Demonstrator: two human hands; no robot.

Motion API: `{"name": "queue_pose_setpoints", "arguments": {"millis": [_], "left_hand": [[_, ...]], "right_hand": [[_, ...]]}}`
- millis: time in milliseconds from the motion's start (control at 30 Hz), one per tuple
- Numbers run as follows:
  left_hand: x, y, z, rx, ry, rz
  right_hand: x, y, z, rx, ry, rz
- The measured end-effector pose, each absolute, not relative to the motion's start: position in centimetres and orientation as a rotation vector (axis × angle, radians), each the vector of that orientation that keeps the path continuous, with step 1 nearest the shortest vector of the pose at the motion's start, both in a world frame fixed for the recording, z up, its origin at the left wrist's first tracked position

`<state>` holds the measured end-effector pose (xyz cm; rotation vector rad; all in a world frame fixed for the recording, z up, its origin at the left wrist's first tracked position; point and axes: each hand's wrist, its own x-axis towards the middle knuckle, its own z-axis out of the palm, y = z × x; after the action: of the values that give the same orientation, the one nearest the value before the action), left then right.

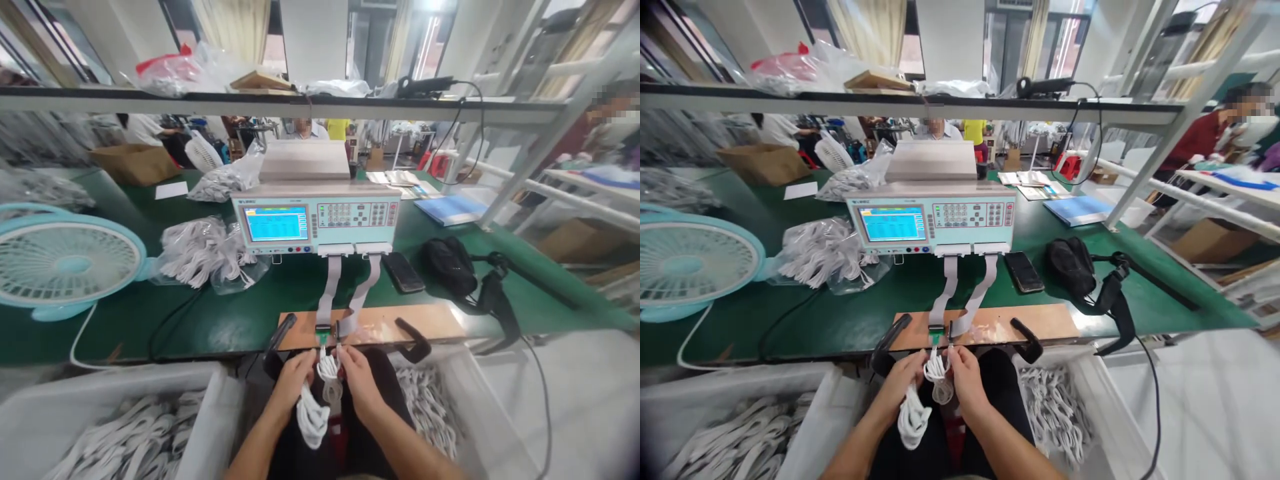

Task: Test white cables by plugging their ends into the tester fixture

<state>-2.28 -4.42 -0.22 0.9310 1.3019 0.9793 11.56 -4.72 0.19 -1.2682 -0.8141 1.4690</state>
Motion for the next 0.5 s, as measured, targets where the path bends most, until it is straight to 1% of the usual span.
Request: {"name": "queue_pose_setpoints", "arguments": {"millis": [100,233,367,433,500], "left_hand": [[-0.6,-3.4,-0.7,0.935,1.212,1.031],[0.1,-4.9,-1.1,0.952,1.244,1.061],[0.4,-7.2,-1.0,0.805,1.297,1.035],[0.3,-8.0,-1.2,0.668,1.298,1.032],[0.2,-8.4,-1.6,0.58,1.25,1.028]], "right_hand": [[11.0,-4.7,0.3,-1.272,-0.824,1.442],[11.0,-5.8,0.7,-1.249,-0.874,1.429],[15.4,-7.7,1.1,-1.318,-1.128,1.454],[19.4,-8.4,1.2,-1.447,-1.423,1.308],[23.2,-8.9,1.4,-1.649,-1.761,0.998]]}}
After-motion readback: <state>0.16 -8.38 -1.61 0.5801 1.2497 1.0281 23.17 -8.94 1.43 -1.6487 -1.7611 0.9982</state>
